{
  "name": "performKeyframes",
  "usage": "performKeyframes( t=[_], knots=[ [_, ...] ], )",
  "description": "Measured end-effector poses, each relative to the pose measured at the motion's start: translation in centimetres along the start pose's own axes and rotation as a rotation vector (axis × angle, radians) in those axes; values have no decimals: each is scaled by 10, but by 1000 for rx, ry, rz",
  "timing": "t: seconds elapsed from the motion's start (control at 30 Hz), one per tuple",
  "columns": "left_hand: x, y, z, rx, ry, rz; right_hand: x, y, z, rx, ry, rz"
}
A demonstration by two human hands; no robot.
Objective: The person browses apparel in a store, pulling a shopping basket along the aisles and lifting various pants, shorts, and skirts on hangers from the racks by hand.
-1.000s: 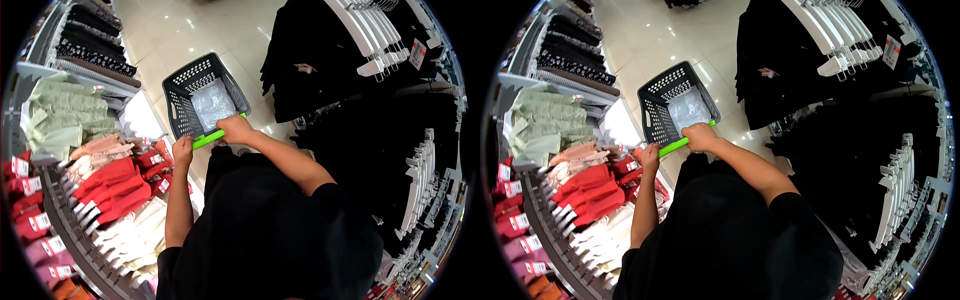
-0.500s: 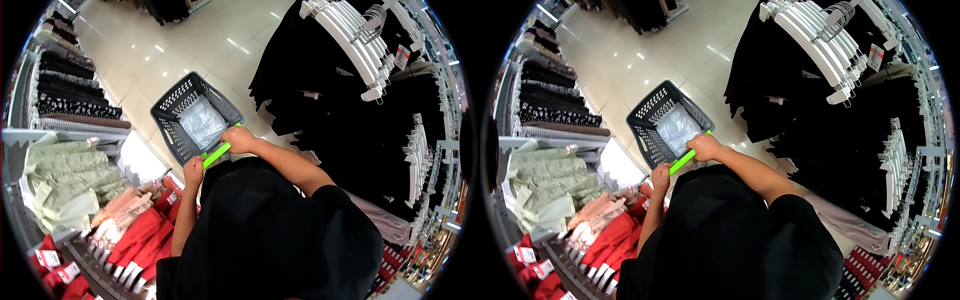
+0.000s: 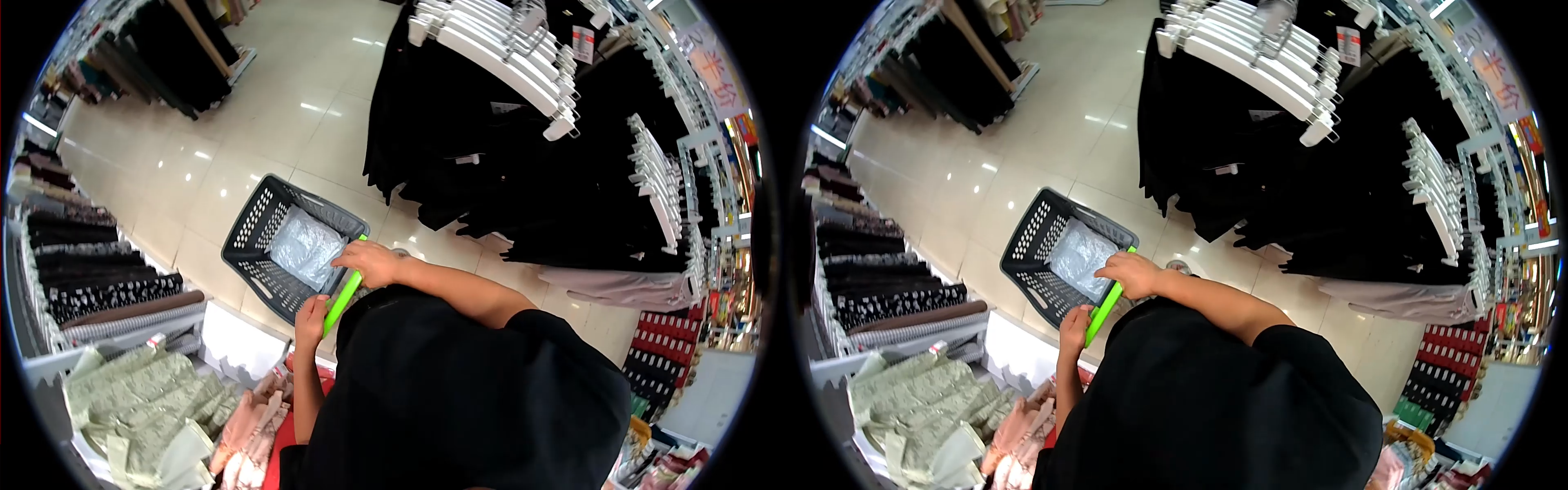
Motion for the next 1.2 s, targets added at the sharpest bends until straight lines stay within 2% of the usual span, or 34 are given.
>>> performKeyframes(
  t=[0.07,0.13,0.23,0.33,0.43,0.53,0.67,0.73,0.8,0.87,0.93,1.0,1.07,1.13,1.2],
  knots=[
    [-15,8,-1,-19,-11,-70,10,6,7,-48,17,-69],
    [-29,19,-5,-7,-22,-73,28,17,28,-8,231,-107],
    [-54,50,-17,4,-19,-91,70,63,45,-76,230,-404],
    [-74,99,-32,-50,-59,-130,112,86,86,-96,528,-504],
    [-95,161,-56,91,-108,-272,145,98,132,-89,856,-627],
    [-114,233,-79,115,-156,-396,143,67,203,119,1140,-573],
    [-137,327,-109,114,-178,-603,134,56,260,294,1489,-244],
    [-150,367,-121,86,-162,-725,123,53,281,365,1559,-189],
    [-159,401,-132,41,-64,-810,112,55,295,320,1652,-140],
    [-167,428,-142,20,-92,-839,104,56,304,207,1683,-104],
    [-168,448,-150,123,-50,-787,102,61,300,123,1680,-142],
    [-174,457,-157,95,-77,-781,102,64,300,44,1655,-168],
    [-180,456,-166,166,-159,-681,100,62,302,-51,1496,-243],
    [-186,454,-171,209,-185,-658,97,63,303,-62,1549,-201],
    [-193,449,-173,254,-216,-568,93,61,307,-367,1547,-171]
  ],
)
Point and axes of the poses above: each hand's wrist, its own x-axis away from the middle knuckle, its own z-axis out of the back of the hand, y = z × x, the point moved 4 cm from there along -x, towards the middle knuckle, and after that the axes turned 14 degrees about y, right-handed, at the moved point
